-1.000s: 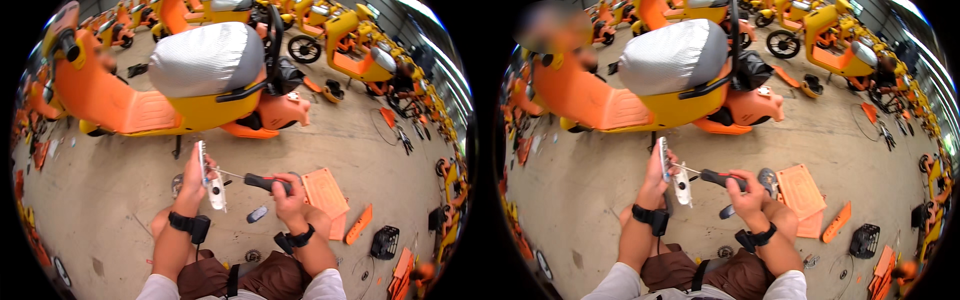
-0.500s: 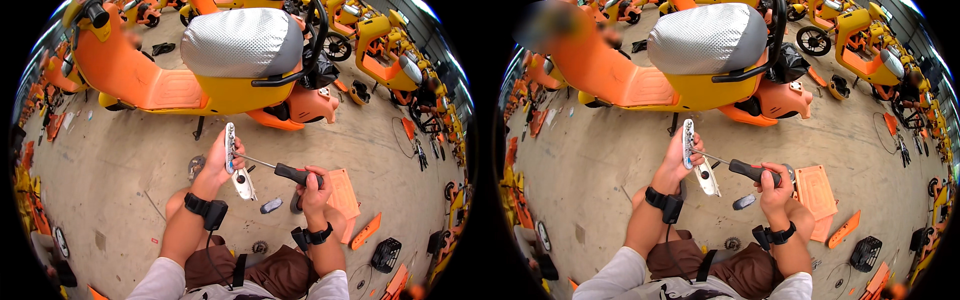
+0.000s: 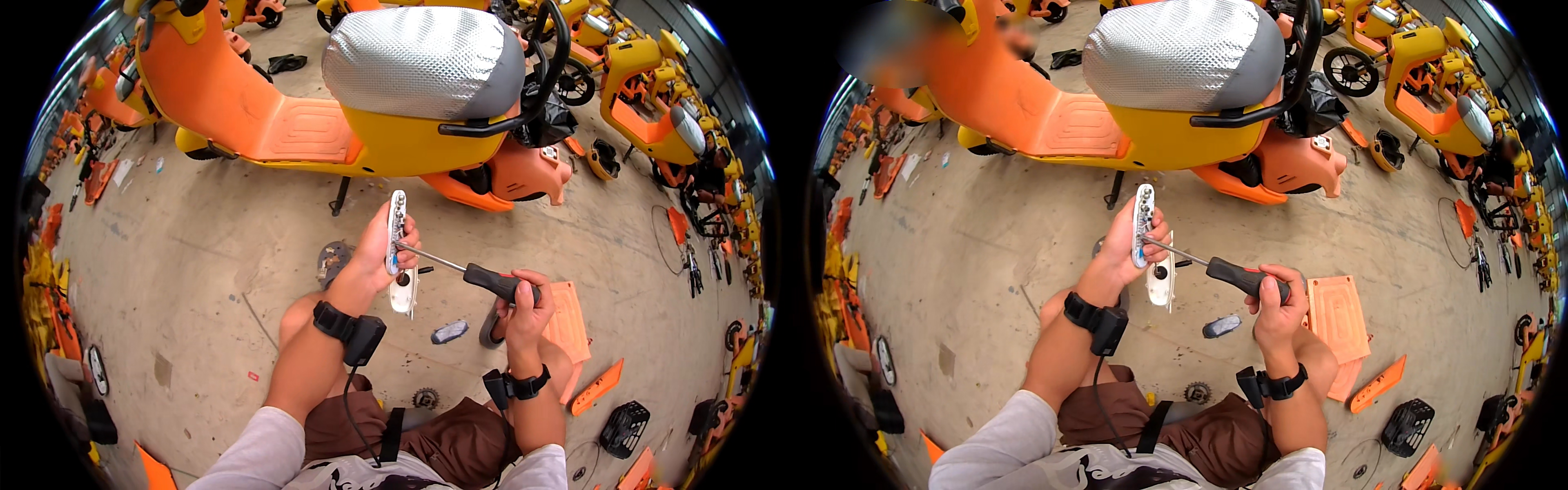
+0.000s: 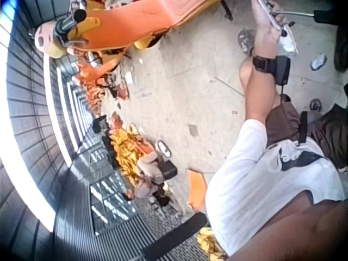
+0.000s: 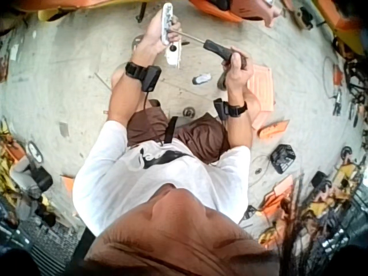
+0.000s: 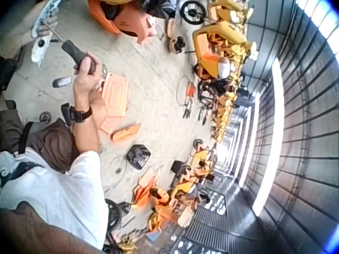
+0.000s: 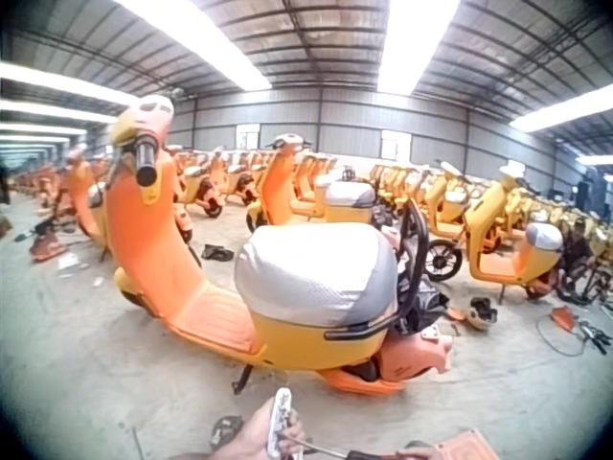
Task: The person uses a screwdriver to disassemble and work on an electronic component from a scooter while sitting on the floor, handling the small circuit board and plastic housing.
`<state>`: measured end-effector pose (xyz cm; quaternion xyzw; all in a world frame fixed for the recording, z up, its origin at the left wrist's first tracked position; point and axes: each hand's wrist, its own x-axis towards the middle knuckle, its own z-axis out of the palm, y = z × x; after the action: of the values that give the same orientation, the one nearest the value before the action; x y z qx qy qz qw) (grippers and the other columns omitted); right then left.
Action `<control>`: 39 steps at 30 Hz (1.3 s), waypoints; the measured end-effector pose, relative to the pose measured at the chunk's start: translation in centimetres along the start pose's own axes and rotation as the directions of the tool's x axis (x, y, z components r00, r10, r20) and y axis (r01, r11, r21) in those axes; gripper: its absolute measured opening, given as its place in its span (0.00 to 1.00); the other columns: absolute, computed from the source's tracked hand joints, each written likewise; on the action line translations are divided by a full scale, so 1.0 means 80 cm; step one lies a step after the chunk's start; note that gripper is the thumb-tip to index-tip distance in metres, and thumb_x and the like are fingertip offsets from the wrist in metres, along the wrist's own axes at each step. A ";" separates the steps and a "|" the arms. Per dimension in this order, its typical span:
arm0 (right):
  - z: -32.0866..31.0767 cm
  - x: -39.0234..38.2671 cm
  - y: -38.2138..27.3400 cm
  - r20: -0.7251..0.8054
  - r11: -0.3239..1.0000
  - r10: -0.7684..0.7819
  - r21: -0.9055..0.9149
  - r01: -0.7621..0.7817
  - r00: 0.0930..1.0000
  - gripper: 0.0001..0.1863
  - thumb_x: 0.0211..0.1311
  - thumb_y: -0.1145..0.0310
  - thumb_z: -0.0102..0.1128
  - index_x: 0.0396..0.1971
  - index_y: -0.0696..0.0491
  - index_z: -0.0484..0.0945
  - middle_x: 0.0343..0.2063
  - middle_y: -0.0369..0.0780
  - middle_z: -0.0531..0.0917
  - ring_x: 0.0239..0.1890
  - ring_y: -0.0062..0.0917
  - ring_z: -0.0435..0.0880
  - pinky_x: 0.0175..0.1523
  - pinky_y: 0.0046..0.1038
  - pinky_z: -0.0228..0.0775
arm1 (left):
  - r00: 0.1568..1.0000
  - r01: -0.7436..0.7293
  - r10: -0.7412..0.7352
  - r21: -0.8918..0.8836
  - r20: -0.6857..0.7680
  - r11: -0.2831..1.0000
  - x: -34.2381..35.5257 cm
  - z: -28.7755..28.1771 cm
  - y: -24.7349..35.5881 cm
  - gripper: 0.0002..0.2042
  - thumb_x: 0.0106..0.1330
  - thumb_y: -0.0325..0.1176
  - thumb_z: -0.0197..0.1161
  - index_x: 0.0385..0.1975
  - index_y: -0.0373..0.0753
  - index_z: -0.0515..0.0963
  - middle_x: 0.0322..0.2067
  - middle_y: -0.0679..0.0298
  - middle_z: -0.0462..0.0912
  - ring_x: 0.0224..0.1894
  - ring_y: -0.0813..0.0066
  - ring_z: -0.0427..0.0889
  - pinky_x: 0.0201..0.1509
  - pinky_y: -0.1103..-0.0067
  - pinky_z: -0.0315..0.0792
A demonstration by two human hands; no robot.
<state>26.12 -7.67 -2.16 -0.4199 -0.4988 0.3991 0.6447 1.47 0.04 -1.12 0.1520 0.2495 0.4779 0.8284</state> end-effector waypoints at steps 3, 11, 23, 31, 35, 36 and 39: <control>-0.001 0.000 0.001 0.021 0.999 0.027 0.024 -0.027 0.999 0.11 0.70 0.66 0.51 0.42 0.59 0.72 0.28 0.43 0.83 0.16 0.16 0.72 0.19 0.17 0.62 | 1.000 0.011 -0.011 0.002 -0.002 1.000 0.000 -0.001 0.000 0.24 0.74 0.52 0.38 0.21 0.42 0.68 0.10 0.69 0.59 0.10 0.77 0.58 0.14 0.80 0.55; -0.007 0.004 -0.005 0.132 0.996 0.089 -0.007 -0.089 0.987 0.19 0.64 0.70 0.58 0.53 0.56 0.69 0.38 0.40 0.78 0.30 0.17 0.77 0.34 0.18 0.72 | 0.990 -0.018 0.041 0.173 -0.132 0.985 -0.005 0.001 0.002 0.24 0.73 0.56 0.41 0.22 0.44 0.65 0.10 0.70 0.58 0.09 0.79 0.57 0.12 0.81 0.53; -0.006 0.015 -0.022 0.139 0.925 0.374 0.013 -0.379 0.917 0.18 0.65 0.68 0.54 0.55 0.54 0.69 0.29 0.35 0.76 0.25 0.13 0.73 0.31 0.19 0.66 | 0.943 -0.147 0.253 0.412 -0.217 0.899 0.000 0.005 -0.004 0.24 0.72 0.58 0.43 0.21 0.46 0.64 0.09 0.70 0.61 0.08 0.81 0.56 0.11 0.82 0.50; -0.010 0.017 -0.015 0.117 0.984 0.181 -0.032 -0.178 0.977 0.19 0.66 0.65 0.55 0.54 0.54 0.69 0.28 0.34 0.74 0.26 0.14 0.73 0.32 0.18 0.67 | 0.927 -0.161 0.290 0.449 -0.237 0.879 0.003 0.010 -0.012 0.24 0.72 0.57 0.43 0.21 0.44 0.63 0.09 0.70 0.59 0.08 0.81 0.56 0.11 0.82 0.50; -0.012 0.021 -0.027 0.119 0.943 0.329 -0.096 -0.319 0.937 0.19 0.66 0.63 0.58 0.53 0.55 0.70 0.30 0.34 0.77 0.26 0.12 0.73 0.31 0.16 0.67 | 0.927 -0.149 0.280 0.438 -0.250 0.886 0.005 0.008 -0.012 0.24 0.72 0.57 0.44 0.21 0.44 0.64 0.09 0.70 0.59 0.08 0.81 0.55 0.10 0.82 0.49; -0.012 0.020 -0.026 0.132 0.940 0.341 -0.076 -0.334 0.931 0.20 0.66 0.62 0.60 0.52 0.55 0.70 0.30 0.34 0.77 0.25 0.11 0.73 0.30 0.16 0.67 | 0.930 -0.163 0.284 0.430 -0.235 0.888 0.006 0.006 -0.013 0.24 0.72 0.57 0.44 0.21 0.44 0.64 0.09 0.70 0.59 0.08 0.81 0.55 0.10 0.82 0.49; -0.010 0.013 -0.018 0.133 0.979 0.195 -0.087 -0.185 0.972 0.18 0.63 0.63 0.62 0.49 0.55 0.72 0.32 0.36 0.78 0.29 0.14 0.75 0.35 0.19 0.67 | 0.933 -0.177 0.287 0.416 -0.218 0.892 0.002 0.007 -0.011 0.24 0.71 0.58 0.43 0.21 0.45 0.64 0.08 0.70 0.59 0.08 0.81 0.55 0.11 0.83 0.49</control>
<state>27.24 -7.32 -0.61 -0.4602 -0.5151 0.4688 0.5507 2.46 -0.24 -1.14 0.2750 0.4313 0.5314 0.6752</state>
